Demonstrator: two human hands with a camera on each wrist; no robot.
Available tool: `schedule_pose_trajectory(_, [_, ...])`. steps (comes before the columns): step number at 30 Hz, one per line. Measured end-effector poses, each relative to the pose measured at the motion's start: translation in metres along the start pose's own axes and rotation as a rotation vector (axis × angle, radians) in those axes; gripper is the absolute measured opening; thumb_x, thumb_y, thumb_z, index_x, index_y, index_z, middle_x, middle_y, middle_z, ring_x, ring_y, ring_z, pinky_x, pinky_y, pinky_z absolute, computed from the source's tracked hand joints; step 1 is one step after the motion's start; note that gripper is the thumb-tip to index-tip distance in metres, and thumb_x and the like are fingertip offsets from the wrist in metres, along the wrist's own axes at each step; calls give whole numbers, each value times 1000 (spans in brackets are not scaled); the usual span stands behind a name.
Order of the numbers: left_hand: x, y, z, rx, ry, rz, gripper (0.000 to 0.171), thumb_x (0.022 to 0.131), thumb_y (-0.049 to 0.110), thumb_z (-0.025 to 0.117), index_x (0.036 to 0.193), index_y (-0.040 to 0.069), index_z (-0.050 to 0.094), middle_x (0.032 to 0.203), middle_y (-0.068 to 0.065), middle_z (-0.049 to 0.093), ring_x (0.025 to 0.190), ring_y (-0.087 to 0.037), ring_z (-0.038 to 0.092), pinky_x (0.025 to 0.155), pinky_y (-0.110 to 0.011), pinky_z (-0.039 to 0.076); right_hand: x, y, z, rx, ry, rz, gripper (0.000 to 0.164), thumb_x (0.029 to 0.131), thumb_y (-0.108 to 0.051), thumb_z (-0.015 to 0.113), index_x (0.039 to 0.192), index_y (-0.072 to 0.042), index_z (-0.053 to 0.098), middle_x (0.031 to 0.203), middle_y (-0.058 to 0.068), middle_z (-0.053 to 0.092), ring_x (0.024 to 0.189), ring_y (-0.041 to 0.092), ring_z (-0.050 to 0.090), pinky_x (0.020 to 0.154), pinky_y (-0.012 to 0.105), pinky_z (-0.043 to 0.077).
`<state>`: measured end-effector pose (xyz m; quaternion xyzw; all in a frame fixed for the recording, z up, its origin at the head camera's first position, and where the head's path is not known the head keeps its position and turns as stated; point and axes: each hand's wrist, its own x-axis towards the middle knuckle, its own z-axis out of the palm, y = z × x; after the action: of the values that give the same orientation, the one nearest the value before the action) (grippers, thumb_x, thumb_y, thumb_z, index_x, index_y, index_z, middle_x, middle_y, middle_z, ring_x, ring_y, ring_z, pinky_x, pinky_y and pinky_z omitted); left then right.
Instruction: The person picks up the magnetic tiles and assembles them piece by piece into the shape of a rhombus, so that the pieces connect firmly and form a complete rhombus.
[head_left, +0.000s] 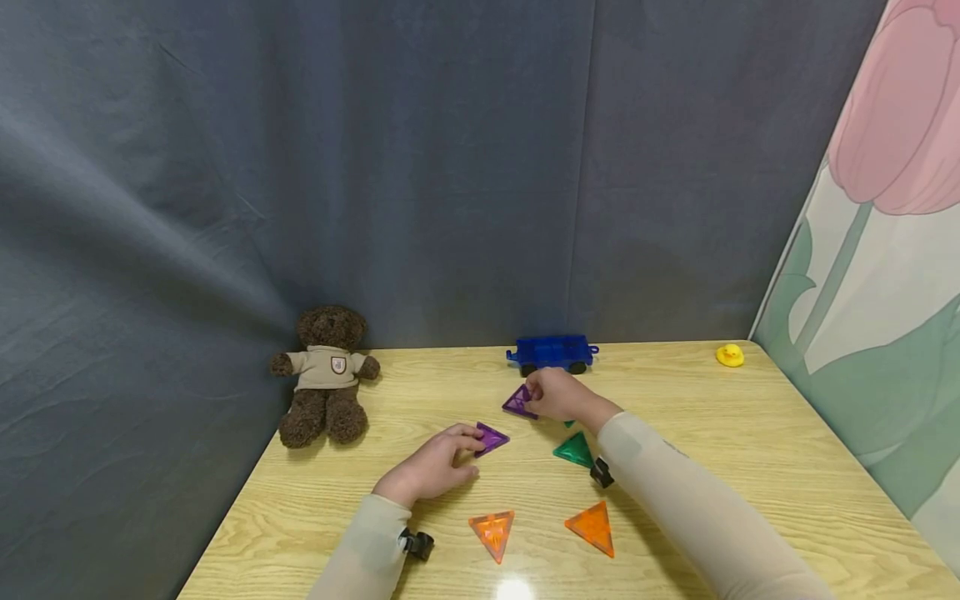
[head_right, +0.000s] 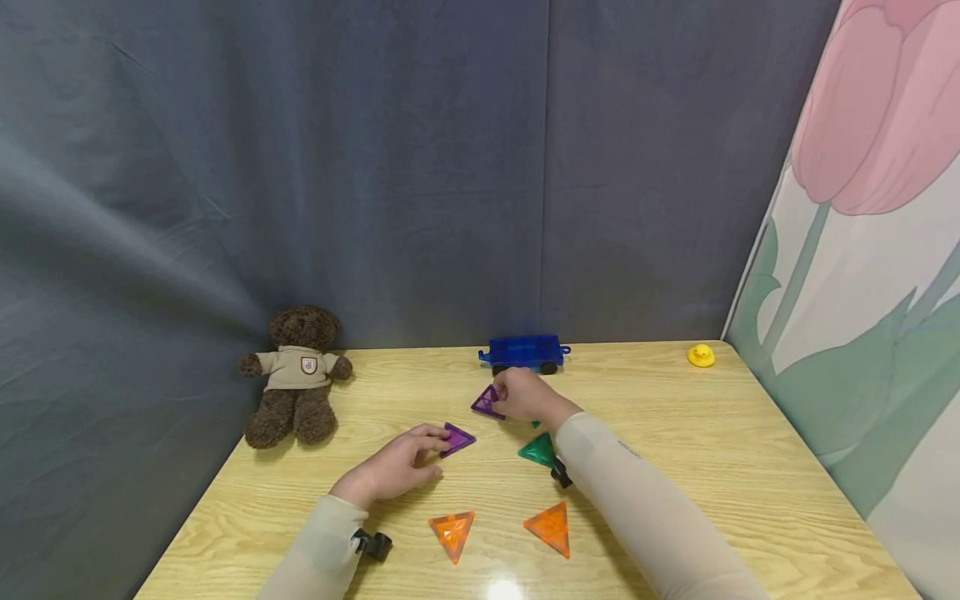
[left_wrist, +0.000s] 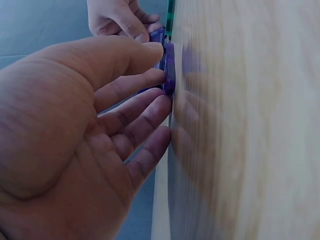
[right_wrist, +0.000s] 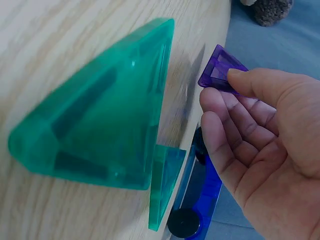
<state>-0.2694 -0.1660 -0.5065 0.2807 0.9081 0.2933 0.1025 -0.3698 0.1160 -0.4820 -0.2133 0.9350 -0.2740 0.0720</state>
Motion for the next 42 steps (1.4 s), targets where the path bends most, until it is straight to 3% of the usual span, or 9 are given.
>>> schedule_pose_trajectory(17, [2,0,1,-18,-12,-14,44,103,21,70,146,9,63,156,3,49,146,-25,43,117,-47,41,-5,1,4,95,52,-22,13,93,-15,81,100,-11,71,90,-1,66,80,16,62,73,32,57])
schedule_pose_trajectory(31, [4,4,3,33,-2,5,45,104,18,68,147,10,62,158,1,47,146,-26,43,118,-46,39,-9,-9,7,72,44,-31,12,93,-14,82,97,-13,71,87,-3,66,79,14,62,76,32,57])
schedule_pose_trajectory(42, [8,3,6,23,-9,-2,45,103,19,69,147,11,62,158,3,46,147,-25,43,119,-47,38,-7,-17,13,12,45,-92,15,92,-15,83,88,-16,69,79,-6,64,73,12,60,70,32,54])
